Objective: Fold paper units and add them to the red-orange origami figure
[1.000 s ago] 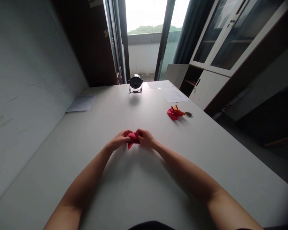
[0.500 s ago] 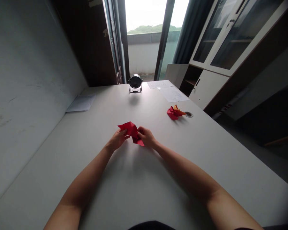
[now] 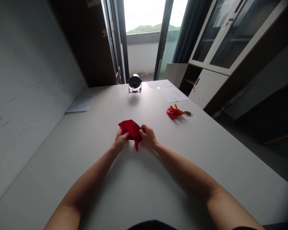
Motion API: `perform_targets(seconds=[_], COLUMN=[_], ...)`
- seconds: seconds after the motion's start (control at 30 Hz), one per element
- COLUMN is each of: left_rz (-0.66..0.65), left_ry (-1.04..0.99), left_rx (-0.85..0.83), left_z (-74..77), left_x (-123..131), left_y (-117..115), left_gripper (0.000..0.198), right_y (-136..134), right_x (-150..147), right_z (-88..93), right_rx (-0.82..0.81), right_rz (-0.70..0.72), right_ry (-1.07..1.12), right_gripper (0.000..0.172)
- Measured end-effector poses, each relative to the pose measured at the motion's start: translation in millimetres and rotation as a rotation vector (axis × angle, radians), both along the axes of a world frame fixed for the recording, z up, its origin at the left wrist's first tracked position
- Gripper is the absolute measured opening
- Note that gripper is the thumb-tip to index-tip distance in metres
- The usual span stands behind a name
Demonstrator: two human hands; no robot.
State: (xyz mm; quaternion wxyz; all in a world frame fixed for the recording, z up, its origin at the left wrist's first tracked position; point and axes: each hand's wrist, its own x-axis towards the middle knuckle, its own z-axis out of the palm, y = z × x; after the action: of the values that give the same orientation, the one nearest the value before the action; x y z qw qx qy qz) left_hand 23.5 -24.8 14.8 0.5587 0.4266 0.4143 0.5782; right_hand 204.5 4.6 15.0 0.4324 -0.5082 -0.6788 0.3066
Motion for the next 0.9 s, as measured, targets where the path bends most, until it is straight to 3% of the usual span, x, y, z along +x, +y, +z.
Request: perform_targets(seconds=[0.17,0.37,0.47,0.6,0.67,0.9], left_rz=[0.190,0.320,0.247,0.009,-0.050,0.005], left_ry=[0.041,0.048,-0.098,-0.241,-0.262,-0.187], left_rx=[0.051,0.044,0.009,-0.073,-0.102,-0.235], left_z=[-6.2,-6.6,-4.2,-3.0,-4.1,-11.1], left_x=[-10.5,-15.6,-11.9,-2.4,0.2,-10.9], left_y=[9.0,13.2,10.4,4.4,3.0,9.5], left_gripper=[0.034,0.035,0.039,0.040,0.038,0.029], right_y=[9.3,10.5,10.7,11.7,11.9,14.4], right_x=[-0.8,-2.0,-2.7,-3.7,-3.0,9.8], right_z=[-7.5,-9.1,-11.0,-14.5,-14.9,-9.5], right_rx=[-0.148,-0.237,-0.159,-0.047,-0.022,0.042], right_rz=[0.120,0.243,0.198,0.086,0.063,0.107], right_ry=[0.301,0.400,0.402,0.355,0.336,0.140], right_gripper=[0.022,0.030,0.029,0.027,0.028,0.027])
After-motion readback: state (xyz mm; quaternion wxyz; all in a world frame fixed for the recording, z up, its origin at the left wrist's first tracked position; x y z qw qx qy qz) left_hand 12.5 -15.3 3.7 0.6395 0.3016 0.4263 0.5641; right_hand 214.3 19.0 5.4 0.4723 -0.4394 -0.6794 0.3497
